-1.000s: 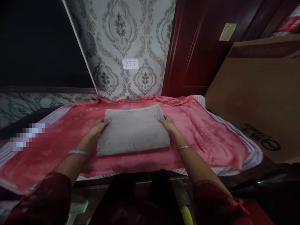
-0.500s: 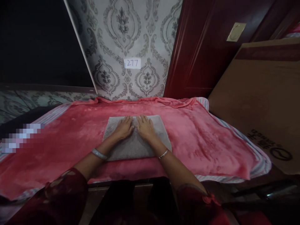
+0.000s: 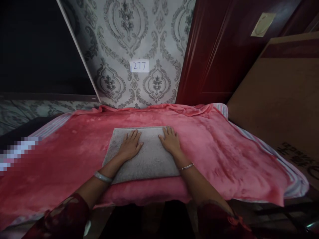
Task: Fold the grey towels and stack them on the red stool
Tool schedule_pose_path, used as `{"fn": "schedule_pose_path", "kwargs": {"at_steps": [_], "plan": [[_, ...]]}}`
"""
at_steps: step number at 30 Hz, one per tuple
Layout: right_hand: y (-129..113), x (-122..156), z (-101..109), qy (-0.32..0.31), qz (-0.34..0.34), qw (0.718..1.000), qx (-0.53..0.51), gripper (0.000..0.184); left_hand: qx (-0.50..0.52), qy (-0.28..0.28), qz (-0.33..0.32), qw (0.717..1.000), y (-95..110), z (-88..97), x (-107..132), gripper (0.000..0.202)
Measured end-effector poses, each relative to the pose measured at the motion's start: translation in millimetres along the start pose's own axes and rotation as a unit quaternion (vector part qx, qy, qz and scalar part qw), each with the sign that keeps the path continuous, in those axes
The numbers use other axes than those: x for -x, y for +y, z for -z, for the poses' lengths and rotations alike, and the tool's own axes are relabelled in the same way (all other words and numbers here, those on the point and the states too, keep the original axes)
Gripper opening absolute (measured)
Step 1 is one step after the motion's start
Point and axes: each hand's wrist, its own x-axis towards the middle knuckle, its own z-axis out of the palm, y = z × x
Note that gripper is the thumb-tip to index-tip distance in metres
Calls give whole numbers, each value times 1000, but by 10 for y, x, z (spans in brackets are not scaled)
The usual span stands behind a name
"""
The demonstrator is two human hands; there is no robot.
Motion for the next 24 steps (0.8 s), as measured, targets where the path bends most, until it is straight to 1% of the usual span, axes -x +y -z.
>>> {"fn": "schedule_pose_path", "kwargs": {"at_steps": [3,7,9,13,15,17,19,21,24], "plan": [[33,13,-71,15,-5,1000,-7,64,7,5,3,1000,18,10,13,65],[42,21,-117,21,2,1000,-7,63,8,-11,9,1000,-14,81,21,66],[47,17,-118,24,6,1000,-7,63,7,-15,9,1000,-105,127,23,66],[41,22,-107,29,6,1000,-5,63,5,-8,25,1000,-390,200,55,68],[30,30,-100,28,2,1000,-5,63,7,2,60,998,-508,220,84,68],[22,36,-95,27,2,1000,-7,63,-3,7,104,995,-570,227,109,67],[18,38,-93,29,2,1000,-11,63,-24,2,115,993,-578,219,122,68],[17,37,-97,31,2,999,-16,63,-34,-4,98,995,-556,199,122,69],[18,39,-109,33,3,999,-12,63,-11,-1,105,994,-531,159,113,73]]}}
